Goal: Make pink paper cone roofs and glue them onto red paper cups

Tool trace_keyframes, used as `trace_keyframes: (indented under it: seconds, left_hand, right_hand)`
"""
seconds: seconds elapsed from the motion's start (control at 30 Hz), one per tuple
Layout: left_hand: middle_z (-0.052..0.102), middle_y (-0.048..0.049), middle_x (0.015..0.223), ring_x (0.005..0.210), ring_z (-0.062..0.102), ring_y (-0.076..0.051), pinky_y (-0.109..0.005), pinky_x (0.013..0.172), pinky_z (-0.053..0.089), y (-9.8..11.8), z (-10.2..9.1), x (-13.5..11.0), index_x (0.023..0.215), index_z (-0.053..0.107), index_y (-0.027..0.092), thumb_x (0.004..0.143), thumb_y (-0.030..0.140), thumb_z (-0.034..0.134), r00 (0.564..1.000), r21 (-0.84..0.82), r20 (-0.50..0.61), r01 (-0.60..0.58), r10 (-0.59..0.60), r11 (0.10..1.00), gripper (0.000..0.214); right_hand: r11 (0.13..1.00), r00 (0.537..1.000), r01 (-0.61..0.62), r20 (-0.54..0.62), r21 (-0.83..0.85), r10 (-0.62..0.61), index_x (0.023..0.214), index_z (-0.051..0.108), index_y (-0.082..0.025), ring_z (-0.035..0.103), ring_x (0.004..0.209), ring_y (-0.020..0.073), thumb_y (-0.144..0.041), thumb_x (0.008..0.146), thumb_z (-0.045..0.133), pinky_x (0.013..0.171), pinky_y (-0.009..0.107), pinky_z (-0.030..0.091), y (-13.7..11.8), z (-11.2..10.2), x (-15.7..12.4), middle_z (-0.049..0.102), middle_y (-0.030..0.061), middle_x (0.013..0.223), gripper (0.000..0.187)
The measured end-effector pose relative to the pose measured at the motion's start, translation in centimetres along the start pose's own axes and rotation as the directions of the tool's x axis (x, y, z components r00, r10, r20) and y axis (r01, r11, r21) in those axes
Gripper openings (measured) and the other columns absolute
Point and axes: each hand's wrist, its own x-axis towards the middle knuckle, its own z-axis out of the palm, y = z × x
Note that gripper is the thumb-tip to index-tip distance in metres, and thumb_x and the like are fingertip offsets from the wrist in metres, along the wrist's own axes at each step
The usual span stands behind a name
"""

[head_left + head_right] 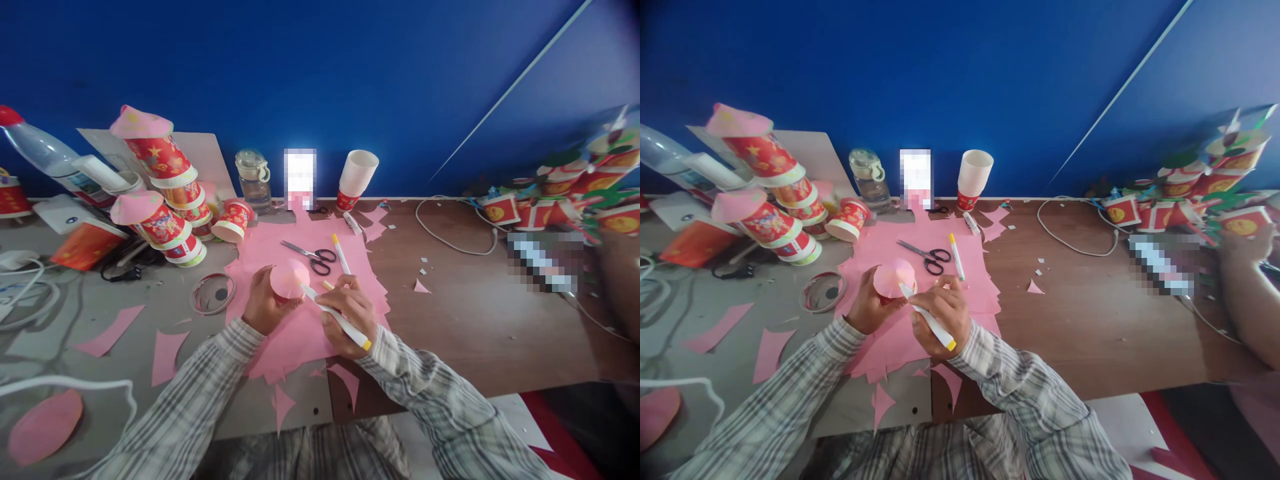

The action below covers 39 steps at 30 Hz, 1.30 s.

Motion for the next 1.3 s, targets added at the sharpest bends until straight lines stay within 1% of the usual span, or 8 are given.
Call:
trace_keyframes:
  seconds: [0.23, 0.4, 0.63, 0.87, 1.0, 1.1, 1.3]
  left_hand:
    - [0.051, -0.0094, 0.100, 0.101, 0.045, -0.030, -0.053, 0.085, 0.043, 0.05, -0.03, 0.09, 0.105, 0.043, 0.018, 0.052, 0.048, 0.066, 1.000, -0.008, 0.021, 0.023, -0.023, 1.000, 0.065]
    - [0.050, -0.0081, 0.100, 0.101, 0.045, -0.030, -0.055, 0.085, 0.044, 0.04, -0.02, 0.02, 0.106, 0.041, 0.020, 0.052, 0.048, 0.066, 0.999, -0.025, 0.024, 0.034, -0.033, 0.999, 0.066]
    - [0.049, -0.0063, 0.100, 0.101, 0.045, -0.030, -0.056, 0.086, 0.043, 0.03, -0.03, 0.05, 0.107, 0.039, 0.023, 0.052, 0.048, 0.067, 0.999, -0.027, 0.025, 0.029, -0.028, 0.999, 0.067]
    - [0.049, -0.0094, 0.101, 0.101, 0.045, -0.030, -0.052, 0.087, 0.043, 0.11, -0.07, 0.07, 0.106, 0.041, 0.018, 0.051, 0.049, 0.067, 0.998, -0.018, 0.029, 0.056, -0.055, 0.998, 0.068]
    - [0.050, -0.0101, 0.101, 0.101, 0.045, -0.029, -0.050, 0.088, 0.042, 0.18, -0.08, 0.10, 0.106, 0.042, 0.017, 0.052, 0.050, 0.066, 0.999, -0.014, 0.032, 0.043, -0.042, 0.999, 0.067]
    - [0.050, -0.0109, 0.102, 0.101, 0.045, -0.029, -0.050, 0.088, 0.042, 0.16, -0.07, 0.09, 0.106, 0.042, 0.016, 0.052, 0.049, 0.067, 0.999, -0.010, 0.033, 0.042, -0.041, 0.999, 0.068]
    - [0.050, -0.0093, 0.101, 0.101, 0.045, -0.030, -0.052, 0.086, 0.043, 0.11, -0.06, 0.05, 0.107, 0.041, 0.018, 0.051, 0.047, 0.067, 0.999, -0.013, 0.026, 0.038, -0.037, 0.999, 0.068]
  right_hand:
    - [1.000, 1.000, 0.019, -0.010, -0.008, -0.019, 0.100, 0.062, -0.021, 0.062, 0.048, 0.0122, -0.018, 0.079, 0.057, 0.067, 0.038, 0.053, 0.03, -0.08, 0.10, 0.074, -0.0028, 0.070, 0.022]
    - [1.000, 1.000, 0.012, 0.010, -0.014, -0.012, 0.101, 0.062, -0.022, 0.062, 0.049, 0.0124, -0.018, 0.080, 0.057, 0.067, 0.037, 0.052, 0.01, -0.11, 0.11, 0.071, -0.0040, 0.067, 0.022]
    - [1.000, 1.000, 0.016, 0.004, -0.009, -0.016, 0.100, 0.063, -0.021, 0.060, 0.049, 0.0119, -0.018, 0.079, 0.057, 0.068, 0.037, 0.052, 0.01, -0.06, -0.08, 0.070, -0.0039, 0.066, 0.022]
    - [1.000, 1.000, 0.003, 0.007, -0.013, -0.003, 0.101, 0.063, -0.021, 0.062, 0.050, 0.0130, -0.018, 0.081, 0.056, 0.068, 0.038, 0.052, 0.09, -0.06, -0.22, 0.071, -0.0034, 0.067, 0.022]
    - [1.000, 1.000, 0.009, 0.003, -0.004, -0.009, 0.100, 0.063, -0.021, 0.062, 0.050, 0.0129, -0.018, 0.080, 0.058, 0.069, 0.038, 0.051, 0.17, 0.00, -0.25, 0.071, -0.0033, 0.067, 0.021]
    - [1.000, 1.000, 0.010, 0.003, 0.007, -0.010, 0.099, 0.063, -0.020, 0.061, 0.049, 0.0126, -0.017, 0.078, 0.059, 0.069, 0.038, 0.051, 0.21, 0.02, -0.24, 0.071, -0.0031, 0.067, 0.022]
    - [1.000, 1.000, 0.017, -0.006, 0.014, -0.017, 0.098, 0.064, -0.019, 0.060, 0.049, 0.0115, -0.016, 0.077, 0.060, 0.069, 0.036, 0.050, 0.23, 0.06, -0.20, 0.070, -0.0033, 0.067, 0.022]
